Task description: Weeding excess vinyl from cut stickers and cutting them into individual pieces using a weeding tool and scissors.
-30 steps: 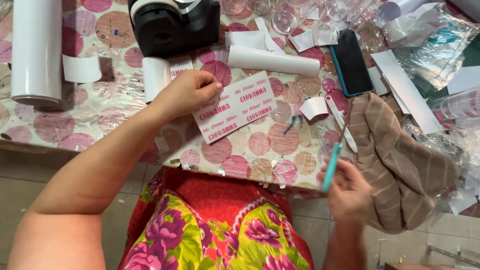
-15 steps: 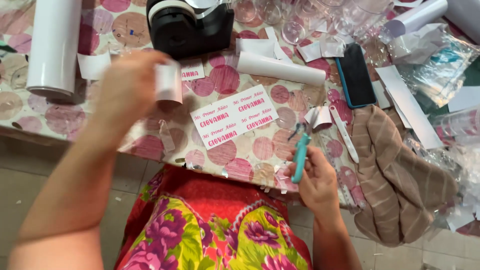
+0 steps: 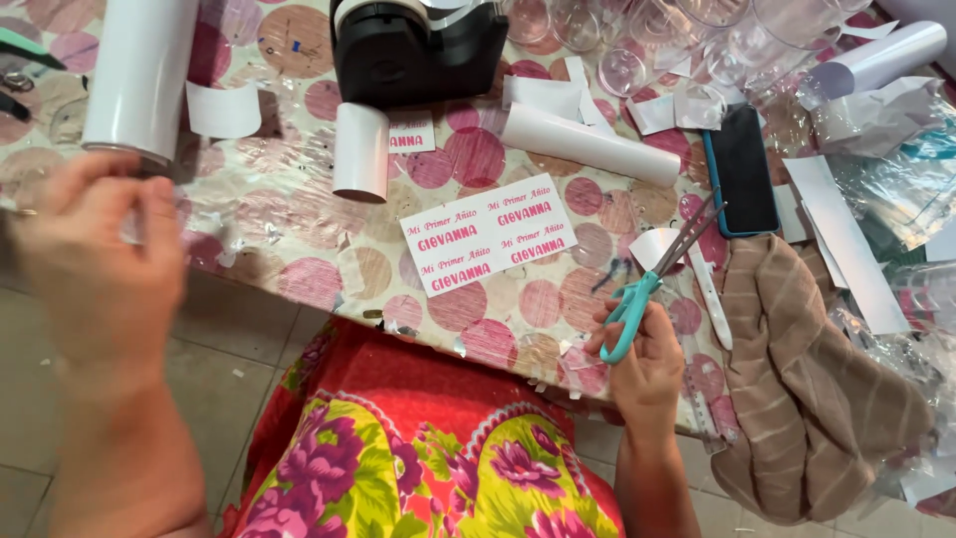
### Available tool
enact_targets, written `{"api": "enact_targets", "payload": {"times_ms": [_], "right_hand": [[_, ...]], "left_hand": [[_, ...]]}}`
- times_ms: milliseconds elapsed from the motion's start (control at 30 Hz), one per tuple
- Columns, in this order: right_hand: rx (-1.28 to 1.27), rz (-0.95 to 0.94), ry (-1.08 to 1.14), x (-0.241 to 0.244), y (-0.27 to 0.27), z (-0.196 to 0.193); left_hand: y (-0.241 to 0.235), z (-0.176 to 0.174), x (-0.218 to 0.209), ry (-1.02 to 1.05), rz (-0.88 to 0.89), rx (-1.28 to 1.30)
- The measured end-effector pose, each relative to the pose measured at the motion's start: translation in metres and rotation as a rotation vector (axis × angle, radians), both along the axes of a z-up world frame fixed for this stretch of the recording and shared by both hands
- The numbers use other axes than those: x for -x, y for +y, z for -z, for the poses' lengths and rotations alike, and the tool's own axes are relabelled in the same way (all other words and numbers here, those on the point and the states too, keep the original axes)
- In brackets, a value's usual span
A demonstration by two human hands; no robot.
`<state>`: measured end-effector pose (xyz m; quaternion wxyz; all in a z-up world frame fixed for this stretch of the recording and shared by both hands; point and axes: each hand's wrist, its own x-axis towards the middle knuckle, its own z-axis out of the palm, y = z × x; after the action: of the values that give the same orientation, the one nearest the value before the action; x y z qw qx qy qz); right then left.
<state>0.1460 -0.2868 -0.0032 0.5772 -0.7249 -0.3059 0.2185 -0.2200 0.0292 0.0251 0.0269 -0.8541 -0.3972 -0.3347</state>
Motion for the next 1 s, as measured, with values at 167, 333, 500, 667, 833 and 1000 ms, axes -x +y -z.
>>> {"api": "enact_targets", "payload": {"times_ms": [167, 333, 500, 667, 833, 1000], "right_hand": [[-0.13, -0.2, 0.21, -0.007, 0.013, 0.023], [0.069, -0.367, -0.35, 0.019, 0.06, -0.021], [0.212, -0.374, -0.614, 0.01, 0.064, -0.001], [0.209, -0.364, -0.586, 0.004, 0.063, 0.008], [0.237, -0.36, -0.546, 0.01, 0.068, -0.005], [0.257, -0.356, -0.399, 0.017, 0.07, -0.021]], "left_hand": [[-0.021, -0.012, -0.075, 0.035, 0.331, 0.293], [-0.023, 0.04, -0.145, 0.098, 0.588, 0.056], [-0.015, 0.062, -0.167, 0.339, 0.548, 0.12], [-0.008, 0.032, -0.145, 0.338, 0.251, -0.097], [-0.003, 0.05, -0.143, 0.14, 0.335, -0.118], [-0.026, 0.042, -0.146, 0.074, 0.378, 0.115]]}}
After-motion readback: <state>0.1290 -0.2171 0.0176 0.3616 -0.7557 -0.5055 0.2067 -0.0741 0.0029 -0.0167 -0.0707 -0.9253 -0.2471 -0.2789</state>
